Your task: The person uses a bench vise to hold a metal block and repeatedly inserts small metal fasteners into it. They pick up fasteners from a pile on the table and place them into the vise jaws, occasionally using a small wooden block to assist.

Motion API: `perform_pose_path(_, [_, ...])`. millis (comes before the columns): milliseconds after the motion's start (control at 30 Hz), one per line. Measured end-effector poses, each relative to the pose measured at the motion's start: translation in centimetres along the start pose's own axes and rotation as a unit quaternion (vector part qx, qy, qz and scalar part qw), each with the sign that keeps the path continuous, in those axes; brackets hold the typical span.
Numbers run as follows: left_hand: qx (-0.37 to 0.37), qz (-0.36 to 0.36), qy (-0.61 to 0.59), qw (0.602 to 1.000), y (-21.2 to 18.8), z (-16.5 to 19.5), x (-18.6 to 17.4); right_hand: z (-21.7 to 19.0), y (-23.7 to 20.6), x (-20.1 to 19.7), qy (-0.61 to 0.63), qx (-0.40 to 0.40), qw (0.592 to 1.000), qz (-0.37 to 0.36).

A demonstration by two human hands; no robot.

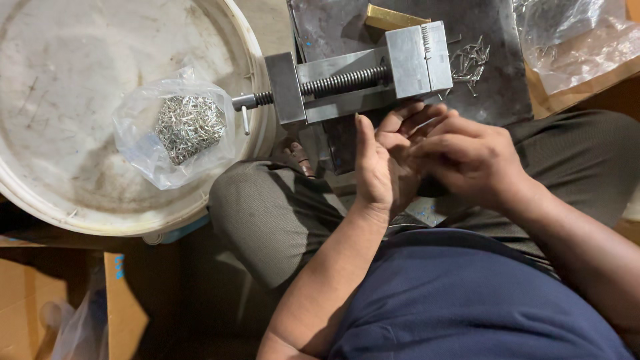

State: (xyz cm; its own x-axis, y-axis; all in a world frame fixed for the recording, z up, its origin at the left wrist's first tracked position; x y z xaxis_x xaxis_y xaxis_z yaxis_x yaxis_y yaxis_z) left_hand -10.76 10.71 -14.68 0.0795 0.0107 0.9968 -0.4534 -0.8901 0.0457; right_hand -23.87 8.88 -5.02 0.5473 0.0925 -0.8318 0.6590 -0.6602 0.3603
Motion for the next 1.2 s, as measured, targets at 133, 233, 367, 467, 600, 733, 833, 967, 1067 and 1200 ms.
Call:
perform_pose_path(133, [-0.018,0.111,0.091,0.990,0.0,0.2,-0.3,0.5,-0.4,0.4,0.049,0.084,0.992,0.083])
perform_pose_path(233, [-0.029,0.150,0.200,0.968,-0.1,0.3,0.3,1.0,-0.6,0.8,0.089,0.141,0.976,0.140])
perform_pose_path(367, [-0.041,0.182,0.263,0.947,0.0,0.1,1.4,1.9,-1.3,1.0,0.160,0.169,0.956,0.179])
perform_pose_path(467, [-0.016,0.154,0.264,0.952,0.0,0.1,1.7,2.4,-2.1,1.8,0.303,0.202,0.908,0.208])
perform_pose_path(600, [-0.014,0.156,0.255,0.954,-0.1,-0.2,1.3,3.0,-3.1,3.1,0.459,0.231,0.822,0.244])
perform_pose_path(733, [0.006,0.160,0.255,0.954,0.1,-0.2,0.9,3.2,-3.4,3.7,0.580,0.285,0.721,0.251])
perform_pose_path(833, [0.002,0.182,0.246,0.952,0.2,-0.1,0.8,3.3,-3.2,3.3,0.614,0.301,0.691,0.234])
perform_pose_path(967, [0.023,0.180,0.277,0.944,0.4,0.1,0.7,3.4,-2.3,1.7,0.425,0.237,0.857,0.168])
perform_pose_path(1067, [0.022,0.166,0.264,0.950,0.4,0.1,0.5,3.3,-1.5,0.5,0.246,0.182,0.945,0.115])
perform_pose_path(1200, [0.029,0.169,0.238,0.956,0.4,0.0,0.3,3.2,-0.4,-0.3,0.114,0.071,0.986,0.101])
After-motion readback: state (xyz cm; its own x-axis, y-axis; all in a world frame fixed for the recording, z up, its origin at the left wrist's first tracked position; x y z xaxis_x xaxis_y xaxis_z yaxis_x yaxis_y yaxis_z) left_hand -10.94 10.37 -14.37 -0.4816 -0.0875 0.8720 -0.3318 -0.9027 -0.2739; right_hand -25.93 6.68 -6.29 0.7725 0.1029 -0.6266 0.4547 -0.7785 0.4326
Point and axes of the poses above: each hand's wrist, its own y-axis towards the middle knuckle, its own x-axis out of the palm, z = x × y, the point moved 1 cm from there along y, towards the middle knuckle, and after that the axes turned 9 degrees about -x, right-handed, at the moved point
